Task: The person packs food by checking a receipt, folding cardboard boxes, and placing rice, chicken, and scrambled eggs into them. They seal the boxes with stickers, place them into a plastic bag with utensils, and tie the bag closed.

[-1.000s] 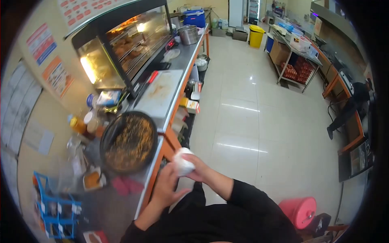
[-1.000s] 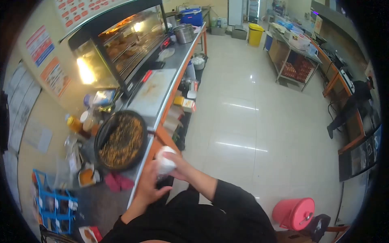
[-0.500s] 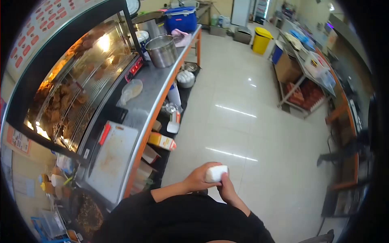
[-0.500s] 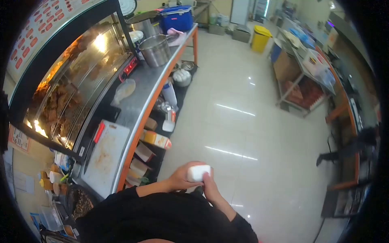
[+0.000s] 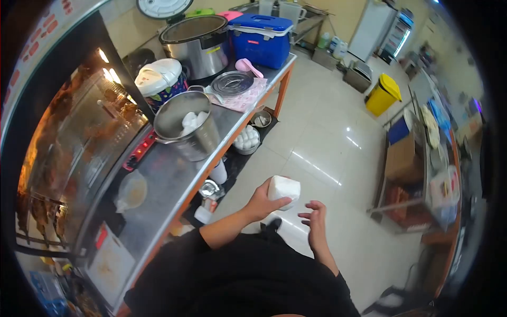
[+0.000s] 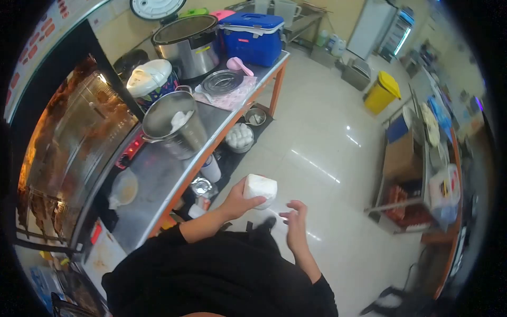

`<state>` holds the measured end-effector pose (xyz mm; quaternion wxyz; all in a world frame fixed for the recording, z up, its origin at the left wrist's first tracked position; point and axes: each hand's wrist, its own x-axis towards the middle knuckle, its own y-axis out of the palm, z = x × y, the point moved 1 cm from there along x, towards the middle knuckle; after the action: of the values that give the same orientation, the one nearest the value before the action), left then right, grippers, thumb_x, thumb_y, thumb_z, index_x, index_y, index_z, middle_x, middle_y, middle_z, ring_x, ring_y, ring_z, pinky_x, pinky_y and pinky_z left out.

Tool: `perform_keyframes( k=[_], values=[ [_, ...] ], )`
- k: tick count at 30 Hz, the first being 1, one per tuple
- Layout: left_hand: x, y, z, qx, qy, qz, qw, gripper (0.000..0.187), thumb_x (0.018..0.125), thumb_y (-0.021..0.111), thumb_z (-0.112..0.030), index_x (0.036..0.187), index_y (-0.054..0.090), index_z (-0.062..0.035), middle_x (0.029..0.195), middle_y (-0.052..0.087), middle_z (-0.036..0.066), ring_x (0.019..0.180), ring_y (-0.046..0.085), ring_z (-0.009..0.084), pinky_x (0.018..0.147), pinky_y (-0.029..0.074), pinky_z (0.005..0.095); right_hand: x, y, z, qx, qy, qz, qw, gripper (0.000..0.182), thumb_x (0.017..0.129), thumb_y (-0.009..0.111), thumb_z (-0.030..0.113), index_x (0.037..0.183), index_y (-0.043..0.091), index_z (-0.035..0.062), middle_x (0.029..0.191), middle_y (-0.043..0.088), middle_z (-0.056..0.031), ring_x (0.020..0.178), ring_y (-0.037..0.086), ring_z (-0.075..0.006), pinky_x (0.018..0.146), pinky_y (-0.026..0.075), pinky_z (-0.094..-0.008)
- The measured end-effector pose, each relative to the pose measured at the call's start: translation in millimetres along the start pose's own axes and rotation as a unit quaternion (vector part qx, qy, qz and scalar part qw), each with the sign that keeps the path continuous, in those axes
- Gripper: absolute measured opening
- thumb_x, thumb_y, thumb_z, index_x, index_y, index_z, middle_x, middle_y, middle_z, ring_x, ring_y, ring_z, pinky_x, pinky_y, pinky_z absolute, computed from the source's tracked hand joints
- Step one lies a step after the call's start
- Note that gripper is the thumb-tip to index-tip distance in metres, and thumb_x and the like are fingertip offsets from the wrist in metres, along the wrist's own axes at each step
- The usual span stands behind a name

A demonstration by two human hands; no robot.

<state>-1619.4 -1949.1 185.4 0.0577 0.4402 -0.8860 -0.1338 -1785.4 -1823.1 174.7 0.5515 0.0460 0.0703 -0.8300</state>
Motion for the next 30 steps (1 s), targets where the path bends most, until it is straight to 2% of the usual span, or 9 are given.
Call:
perform_keyframes(
  k=[3, 6, 9, 12, 13, 17, 24, 26, 30],
  values=[
    [90.0, 7.4, 1.5, 0.007, -0.02, -0.025, 0.999, 0.055, 0.079, 0.076, -0.012, 0.127, 0.049, -0.0052, 0.116, 0.059, 0.008, 0.106, 0.057, 0.0143, 0.089, 0.049, 0.0322, 112.9, -41.9, 12.9, -0.026, -0.008, 0.036, 0.999, 0.048, 0.097, 0.045, 0.039, 0.129, 0.039, 0.0038, 0.118, 0.049, -0.011, 0.102, 0.053, -0.02, 0.086, 0.042, -0.0327],
    [148.0, -14.7, -5.2, 0.018, 0.008, -0.098, 0.995, 0.057, 0.079, 0.078, -0.014, 0.126, 0.049, -0.0047, 0.113, 0.059, 0.006, 0.105, 0.056, 0.0134, 0.09, 0.047, 0.0315, 231.9, -5.1, 43.3, -0.008, -0.078, 0.241, 0.967, 0.057, 0.092, 0.054, 0.039, 0.132, 0.039, 0.0027, 0.122, 0.049, -0.0122, 0.111, 0.05, -0.0223, 0.095, 0.039, -0.0348],
    [166.2, -40.1, -10.8, 0.009, 0.052, -0.229, 0.972, 0.059, 0.08, 0.078, -0.018, 0.127, 0.045, -0.0046, 0.112, 0.056, 0.005, 0.105, 0.053, 0.0127, 0.092, 0.044, 0.0303, 310.6, 56.7, 81.4, -0.052, -0.123, 0.47, 0.872, 0.062, 0.086, 0.063, 0.035, 0.134, 0.04, 0.002, 0.126, 0.048, -0.0132, 0.118, 0.047, -0.0237, 0.102, 0.035, -0.035],
    [192.7, -75.1, 3.4, -0.002, 0.116, -0.352, 0.929, 0.054, 0.086, 0.068, -0.015, 0.13, 0.041, -0.0024, 0.116, 0.053, 0.009, 0.11, 0.051, 0.015, 0.095, 0.042, 0.0319, 384.0, 97.9, 69.6, -0.046, -0.019, 0.6, 0.798, 0.064, 0.085, 0.067, 0.022, 0.136, 0.036, 0.0013, 0.129, 0.046, -0.0124, 0.12, 0.045, -0.0228, 0.104, 0.034, -0.0365],
    [215.9, -94.3, 25.4, 0.123, 0.148, -0.414, 0.89, 0.052, 0.087, 0.065, -0.015, 0.13, 0.04, -0.0014, 0.116, 0.053, 0.01, 0.109, 0.051, 0.0175, 0.095, 0.042, 0.0337, 415.7, 111.7, 57.6, -0.046, -0.042, 0.639, 0.767, 0.064, 0.086, 0.066, 0.019, 0.138, 0.034, 0.0014, 0.131, 0.045, -0.0128, 0.122, 0.044, -0.0233, 0.105, 0.033, -0.037],
    [272.4, -92.2, -3.2, 0.04, 0.174, -0.457, 0.872, 0.055, 0.088, 0.064, -0.02, 0.132, 0.039, -0.0004, 0.117, 0.055, 0.016, 0.11, 0.053, 0.0229, 0.094, 0.043, 0.0368, 480.8, 141.7, 86.8, -0.152, -0.03, 0.629, 0.762, 0.073, 0.084, 0.068, 0.016, 0.143, 0.026, 0.0041, 0.136, 0.041, -0.0144, 0.126, 0.041, -0.0255, 0.106, 0.031, -0.0385],
    [321.4, -21.8, 22.0, 0.089, 0.169, -0.604, 0.774, 0.056, 0.091, 0.061, -0.029, 0.134, 0.036, -0.003, 0.118, 0.053, 0.017, 0.111, 0.052, 0.0249, 0.095, 0.041, 0.0368, 547.7, 125.1, 66.3, -0.174, -0.033, 0.804, 0.568, 0.066, 0.084, 0.071, 0.02, 0.136, 0.035, 0.001, 0.126, 0.049, -0.0129, 0.115, 0.05, -0.0224, 0.097, 0.042, -0.0358],
    [331.5, 6.0, 35.5, 0.085, 0.159, -0.672, 0.718, 0.058, 0.093, 0.058, -0.03, 0.138, 0.032, -0.0038, 0.12, 0.05, 0.018, 0.114, 0.048, 0.0265, 0.098, 0.039, 0.0386, 544.0, 117.1, 49.8, -0.163, 0.058, 0.818, 0.549, 0.059, 0.085, 0.07, 0.018, 0.132, 0.039, 0.0011, 0.121, 0.051, -0.0105, 0.11, 0.053, -0.0198, 0.091, 0.046, -0.033],
    [330.2, 74.2, 54.9, 0.168, -0.046, -0.788, 0.59, 0.065, 0.095, 0.054, -0.03, 0.146, 0.022, -0.0049, 0.122, 0.043, 0.018, 0.117, 0.04, 0.0282, 0.102, 0.034, 0.0414, 511.3, 86.8, 55.2, -0.105, 0.248, 0.853, 0.447, 0.053, 0.086, 0.071, 0.015, 0.13, 0.042, 0.0097, 0.122, 0.055, -0.0065, 0.11, 0.057, -0.022, 0.091, 0.051, -0.0388]
  ],
)
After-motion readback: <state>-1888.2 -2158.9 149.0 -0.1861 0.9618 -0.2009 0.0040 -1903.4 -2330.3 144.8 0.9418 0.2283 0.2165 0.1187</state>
